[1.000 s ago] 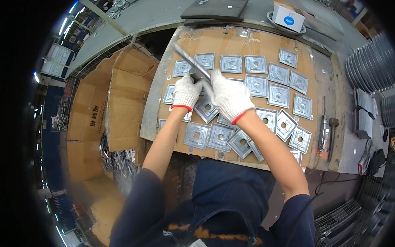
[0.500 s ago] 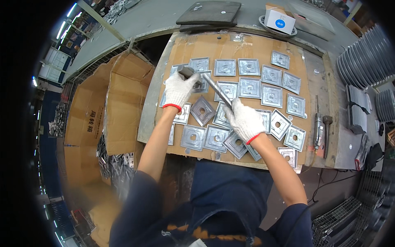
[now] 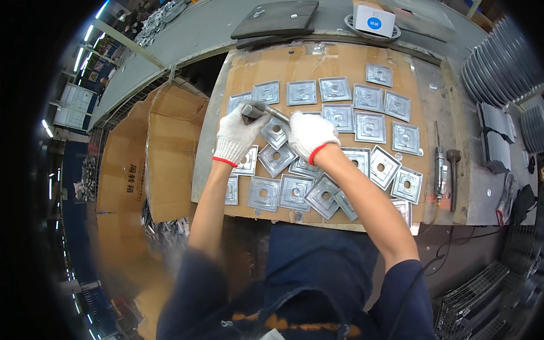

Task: The worker uses a metal rod and a hammer to flatten or straighten square metal components on a workbench.

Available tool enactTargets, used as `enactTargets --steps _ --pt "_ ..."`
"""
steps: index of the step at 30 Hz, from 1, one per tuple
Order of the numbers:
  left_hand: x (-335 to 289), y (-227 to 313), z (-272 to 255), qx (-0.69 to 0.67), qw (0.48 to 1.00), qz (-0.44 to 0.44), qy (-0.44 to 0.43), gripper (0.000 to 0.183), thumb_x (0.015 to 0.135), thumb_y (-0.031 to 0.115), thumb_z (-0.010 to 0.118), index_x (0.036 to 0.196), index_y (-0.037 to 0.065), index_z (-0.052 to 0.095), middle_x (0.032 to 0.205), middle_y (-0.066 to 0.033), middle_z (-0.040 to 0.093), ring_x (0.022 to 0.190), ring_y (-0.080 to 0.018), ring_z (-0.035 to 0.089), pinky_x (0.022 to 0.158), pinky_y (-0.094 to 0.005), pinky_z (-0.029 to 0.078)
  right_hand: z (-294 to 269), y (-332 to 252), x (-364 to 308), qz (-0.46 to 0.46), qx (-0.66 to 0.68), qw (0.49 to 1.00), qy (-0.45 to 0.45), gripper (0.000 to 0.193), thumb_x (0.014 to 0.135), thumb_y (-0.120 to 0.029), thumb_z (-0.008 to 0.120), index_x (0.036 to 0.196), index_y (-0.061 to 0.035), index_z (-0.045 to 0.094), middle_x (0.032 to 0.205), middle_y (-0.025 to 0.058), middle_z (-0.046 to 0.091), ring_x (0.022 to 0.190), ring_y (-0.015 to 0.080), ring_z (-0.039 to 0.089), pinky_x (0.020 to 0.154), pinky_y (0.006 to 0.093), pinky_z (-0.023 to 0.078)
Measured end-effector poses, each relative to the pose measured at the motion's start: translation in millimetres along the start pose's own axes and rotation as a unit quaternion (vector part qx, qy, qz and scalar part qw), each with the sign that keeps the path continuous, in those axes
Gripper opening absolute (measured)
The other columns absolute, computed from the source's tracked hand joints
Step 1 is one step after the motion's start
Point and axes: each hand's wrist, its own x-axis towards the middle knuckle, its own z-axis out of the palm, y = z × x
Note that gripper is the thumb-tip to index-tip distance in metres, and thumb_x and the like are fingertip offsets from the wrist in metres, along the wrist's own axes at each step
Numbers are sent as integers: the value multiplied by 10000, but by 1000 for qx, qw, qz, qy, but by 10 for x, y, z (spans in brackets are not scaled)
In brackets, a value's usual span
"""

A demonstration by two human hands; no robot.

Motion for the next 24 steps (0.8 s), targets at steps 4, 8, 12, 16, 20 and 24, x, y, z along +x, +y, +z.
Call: enactTargets --steps 4,8,12,16,20,24 --pt "-7 -119 -227 -36 997 -54 37 270 931 115 842 1146 -17 747 983 -108 821 910 -151 775 865 -306 615 -238 -134 -318 45 89 995 7 496 1102 -491 533 1078 -9 648 904 262 755 889 470 755 797 556 599" --pt "-9 33 -192 -94 988 -109 55 340 915 176 863 1142 -43 737 971 -131 818 878 -147 766 810 -304 609 -354 71 -646 104 150 983 15 503 1096 -508 553 1072 -15 649 877 273 735 875 471 745 790 554 573" --pt "28 353 109 -43 990 -131 -3 446 895 332 823 1143 -31 750 937 -176 821 880 -208 790 849 -338 603 -315 373 -810 151 134 978 43 507 1085 -520 582 1060 -21 663 854 279 716 862 481 721 772 555 546" --pt "207 96 726 -20 992 -123 -7 525 864 447 818 1156 15 751 973 -161 822 938 -294 801 889 -396 608 -295 530 -1019 129 163 974 87 532 1075 -524 600 1075 3 676 863 285 713 872 495 709 769 559 536" --pt "201 125 920 32 997 -72 0 346 906 309 805 1058 6 734 830 -82 811 727 -133 736 684 -308 577 -380 589 -1200 169 178 968 53 535 1071 -524 605 1090 8 667 903 290 723 912 492 711 802 548 538" --pt "132 265 926 15 995 -94 -17 333 917 316 801 1067 25 740 826 -83 806 718 -163 741 682 -314 583 -292 810 -1291 163 191 966 55 540 1079 -531 592 1105 3 666 960 290 734 939 485 717 810 543 543"
